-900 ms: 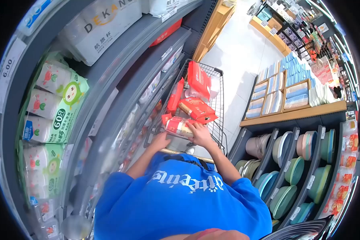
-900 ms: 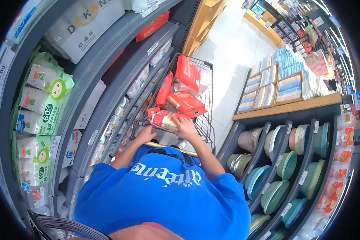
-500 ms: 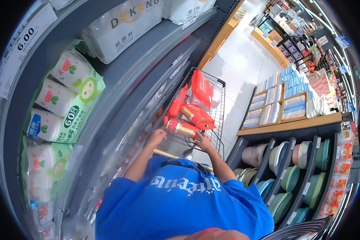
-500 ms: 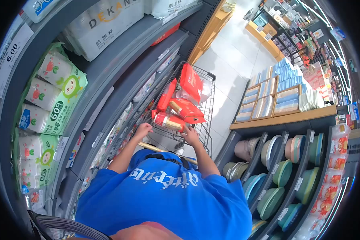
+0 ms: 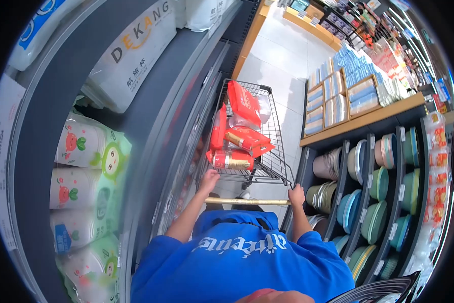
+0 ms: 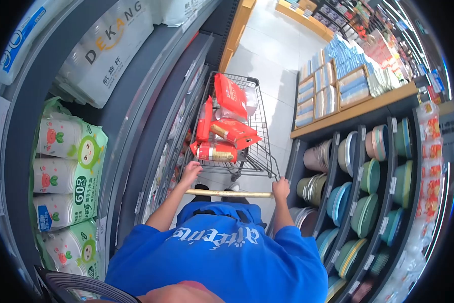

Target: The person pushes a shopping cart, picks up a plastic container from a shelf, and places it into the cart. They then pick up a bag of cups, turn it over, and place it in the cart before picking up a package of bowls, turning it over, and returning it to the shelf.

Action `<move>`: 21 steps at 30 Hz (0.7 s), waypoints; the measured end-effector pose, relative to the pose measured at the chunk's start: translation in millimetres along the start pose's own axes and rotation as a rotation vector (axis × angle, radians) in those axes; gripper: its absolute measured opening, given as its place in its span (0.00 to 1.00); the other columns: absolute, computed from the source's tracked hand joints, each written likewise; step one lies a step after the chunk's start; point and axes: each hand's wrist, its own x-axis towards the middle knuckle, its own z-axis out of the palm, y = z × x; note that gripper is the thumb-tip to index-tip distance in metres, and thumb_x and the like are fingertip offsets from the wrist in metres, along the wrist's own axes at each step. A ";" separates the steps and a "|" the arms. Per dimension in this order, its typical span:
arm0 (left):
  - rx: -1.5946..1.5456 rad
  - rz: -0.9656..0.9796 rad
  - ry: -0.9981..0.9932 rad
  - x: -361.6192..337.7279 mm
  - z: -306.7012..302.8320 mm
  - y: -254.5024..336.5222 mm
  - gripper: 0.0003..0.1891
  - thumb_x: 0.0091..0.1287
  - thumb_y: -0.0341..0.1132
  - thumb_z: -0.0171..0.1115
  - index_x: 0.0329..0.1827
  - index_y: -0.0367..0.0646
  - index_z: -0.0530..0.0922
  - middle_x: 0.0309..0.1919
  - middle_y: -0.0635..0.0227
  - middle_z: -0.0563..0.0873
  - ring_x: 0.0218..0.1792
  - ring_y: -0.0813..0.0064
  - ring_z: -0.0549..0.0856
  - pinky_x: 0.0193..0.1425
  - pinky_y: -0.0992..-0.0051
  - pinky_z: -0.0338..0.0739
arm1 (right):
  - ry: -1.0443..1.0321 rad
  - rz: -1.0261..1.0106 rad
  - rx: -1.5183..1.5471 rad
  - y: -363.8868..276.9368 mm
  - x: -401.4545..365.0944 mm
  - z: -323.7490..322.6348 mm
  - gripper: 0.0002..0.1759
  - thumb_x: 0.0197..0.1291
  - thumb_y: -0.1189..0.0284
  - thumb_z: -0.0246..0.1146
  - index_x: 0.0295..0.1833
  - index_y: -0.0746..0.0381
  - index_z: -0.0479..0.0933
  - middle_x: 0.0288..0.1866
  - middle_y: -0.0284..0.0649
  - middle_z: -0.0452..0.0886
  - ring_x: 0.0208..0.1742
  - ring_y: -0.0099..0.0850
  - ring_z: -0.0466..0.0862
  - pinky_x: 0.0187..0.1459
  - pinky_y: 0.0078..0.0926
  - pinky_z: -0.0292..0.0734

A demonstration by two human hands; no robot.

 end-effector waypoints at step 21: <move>0.871 0.446 0.271 -114.3 7.1 12.0 0.14 0.67 0.41 0.64 0.48 0.40 0.81 0.39 0.58 0.89 0.43 0.57 0.88 0.57 0.57 0.78 | 0.096 -0.412 0.553 79.9 -105.3 62.4 0.32 0.66 0.55 0.64 0.72 0.55 0.69 0.77 0.66 0.56 0.64 0.63 0.77 0.65 0.53 0.73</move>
